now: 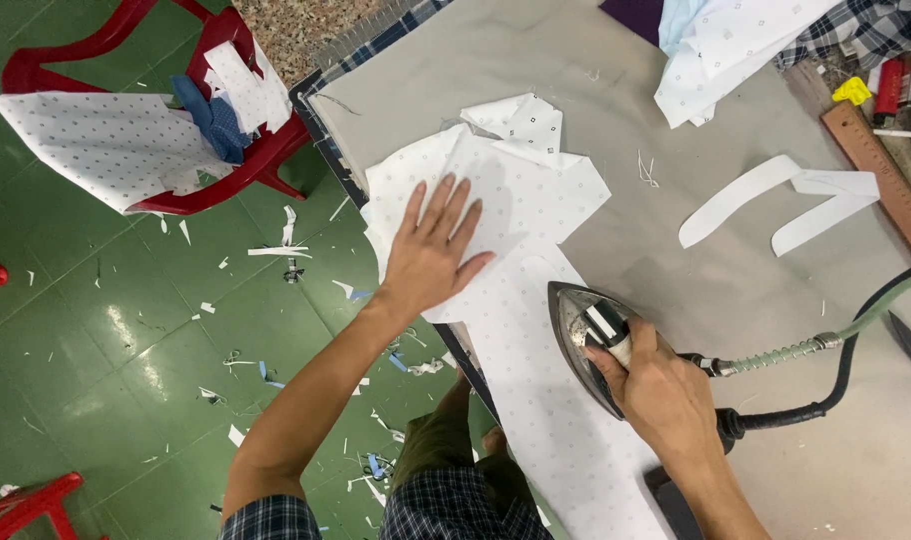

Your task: The person irons a white patterned fabric piece on a work table using a steam iron and a black pressing block. They repeatedly smooth, fold, and press the fabric, moving it around the table to reach different sections.

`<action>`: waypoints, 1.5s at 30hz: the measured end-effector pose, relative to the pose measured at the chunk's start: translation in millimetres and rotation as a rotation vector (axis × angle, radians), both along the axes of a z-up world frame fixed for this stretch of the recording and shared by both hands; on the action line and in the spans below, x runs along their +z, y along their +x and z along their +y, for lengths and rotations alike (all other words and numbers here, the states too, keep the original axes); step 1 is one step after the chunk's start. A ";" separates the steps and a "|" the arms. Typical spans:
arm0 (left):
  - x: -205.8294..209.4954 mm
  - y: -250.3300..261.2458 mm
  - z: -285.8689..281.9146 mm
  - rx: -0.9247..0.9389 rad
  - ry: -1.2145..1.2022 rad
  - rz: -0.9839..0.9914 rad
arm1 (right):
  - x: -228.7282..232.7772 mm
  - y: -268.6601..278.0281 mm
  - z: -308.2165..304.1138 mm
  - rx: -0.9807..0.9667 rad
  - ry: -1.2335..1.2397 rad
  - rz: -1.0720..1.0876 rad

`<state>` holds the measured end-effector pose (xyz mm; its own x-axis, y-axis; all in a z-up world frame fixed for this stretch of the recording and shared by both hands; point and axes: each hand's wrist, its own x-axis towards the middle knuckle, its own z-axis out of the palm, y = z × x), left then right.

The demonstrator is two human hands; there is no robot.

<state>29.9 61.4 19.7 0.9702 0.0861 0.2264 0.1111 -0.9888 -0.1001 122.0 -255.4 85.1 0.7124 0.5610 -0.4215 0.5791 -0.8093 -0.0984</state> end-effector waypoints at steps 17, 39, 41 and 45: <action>-25.1 -7.2 -27.1 -0.337 -0.339 0.129 | 0.7 -0.9 -1.4 0.014 0.054 -0.038; -46.3 -95.4 -273.1 -0.758 -0.528 -0.369 | 26.5 -2.4 11.4 0.011 0.151 0.020; -34.8 -96.8 -341.5 -0.834 -0.574 -0.314 | 12.1 -4.0 6.1 0.022 0.170 -0.006; -44.1 -92.1 -435.0 -0.749 -0.568 0.088 | -4.2 -7.5 -15.3 0.123 0.251 -0.100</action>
